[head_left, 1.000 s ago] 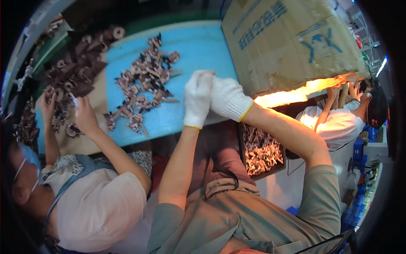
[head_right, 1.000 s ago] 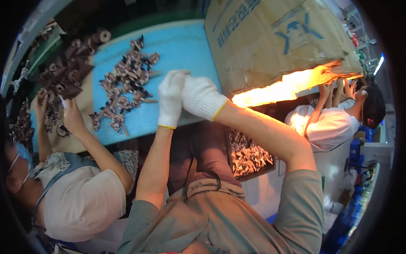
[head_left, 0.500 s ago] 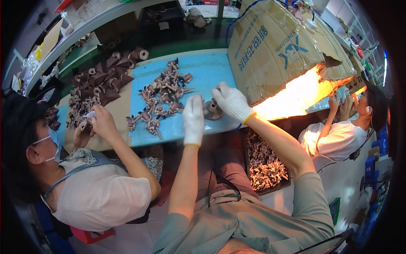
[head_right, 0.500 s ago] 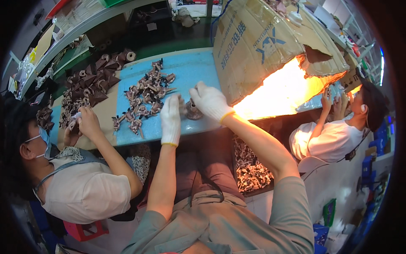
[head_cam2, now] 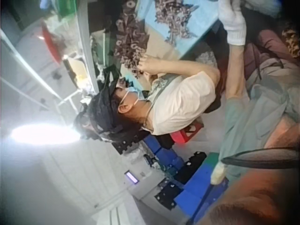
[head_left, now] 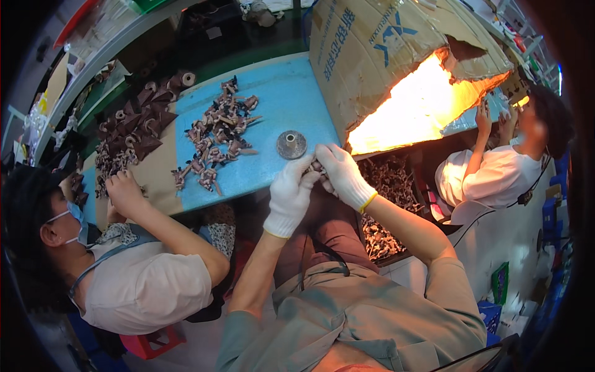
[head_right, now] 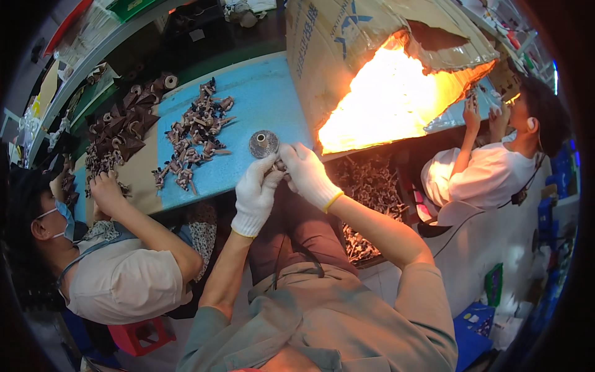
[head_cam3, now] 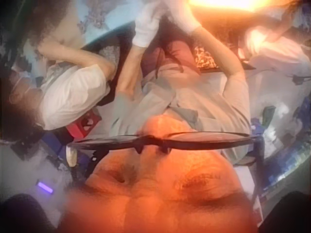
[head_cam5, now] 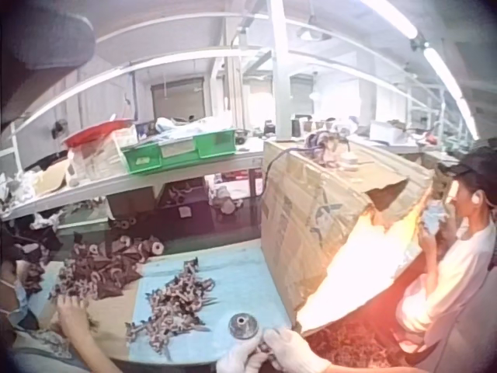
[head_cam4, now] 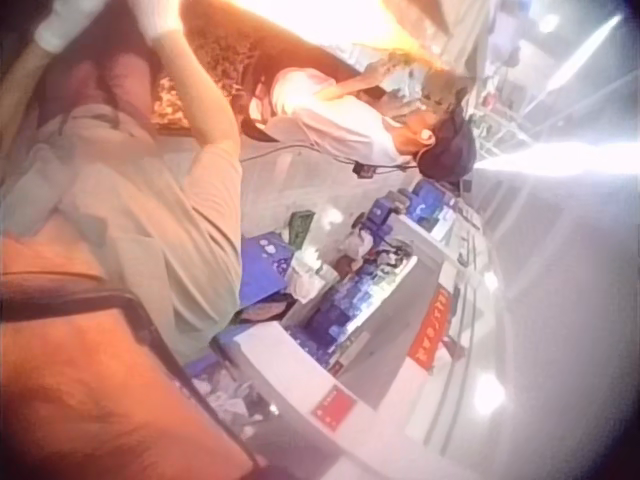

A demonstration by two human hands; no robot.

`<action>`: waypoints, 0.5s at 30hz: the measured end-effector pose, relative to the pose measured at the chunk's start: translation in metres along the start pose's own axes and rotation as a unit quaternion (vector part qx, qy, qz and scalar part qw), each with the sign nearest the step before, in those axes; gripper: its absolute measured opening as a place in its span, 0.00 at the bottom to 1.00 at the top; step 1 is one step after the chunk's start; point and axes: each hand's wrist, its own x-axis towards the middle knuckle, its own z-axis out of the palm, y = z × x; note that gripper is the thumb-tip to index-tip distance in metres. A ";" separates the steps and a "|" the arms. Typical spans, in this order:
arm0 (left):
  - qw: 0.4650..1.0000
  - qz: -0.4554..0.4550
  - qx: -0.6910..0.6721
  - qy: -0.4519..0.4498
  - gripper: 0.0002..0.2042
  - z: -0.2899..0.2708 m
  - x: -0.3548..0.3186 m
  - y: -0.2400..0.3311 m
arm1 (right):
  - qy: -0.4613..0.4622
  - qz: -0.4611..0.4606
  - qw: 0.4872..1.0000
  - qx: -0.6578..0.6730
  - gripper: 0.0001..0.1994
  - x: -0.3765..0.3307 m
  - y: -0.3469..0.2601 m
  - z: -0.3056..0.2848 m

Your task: Assembling small plastic components onto a circular base.

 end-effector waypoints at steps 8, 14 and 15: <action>0.791 -0.345 -0.443 -0.241 0.35 -0.038 -0.004 0.014 | -0.079 -0.290 0.915 -0.271 0.13 -0.021 -0.014 -0.025; 0.922 -0.263 -0.065 -0.277 0.20 -0.028 -0.014 0.066 | -0.126 -0.356 0.869 -0.321 0.09 -0.036 0.021 -0.039; 0.950 -0.158 0.073 -0.261 0.20 -0.020 -0.029 0.048 | -0.109 -0.370 0.845 -0.370 0.11 -0.038 0.036 -0.036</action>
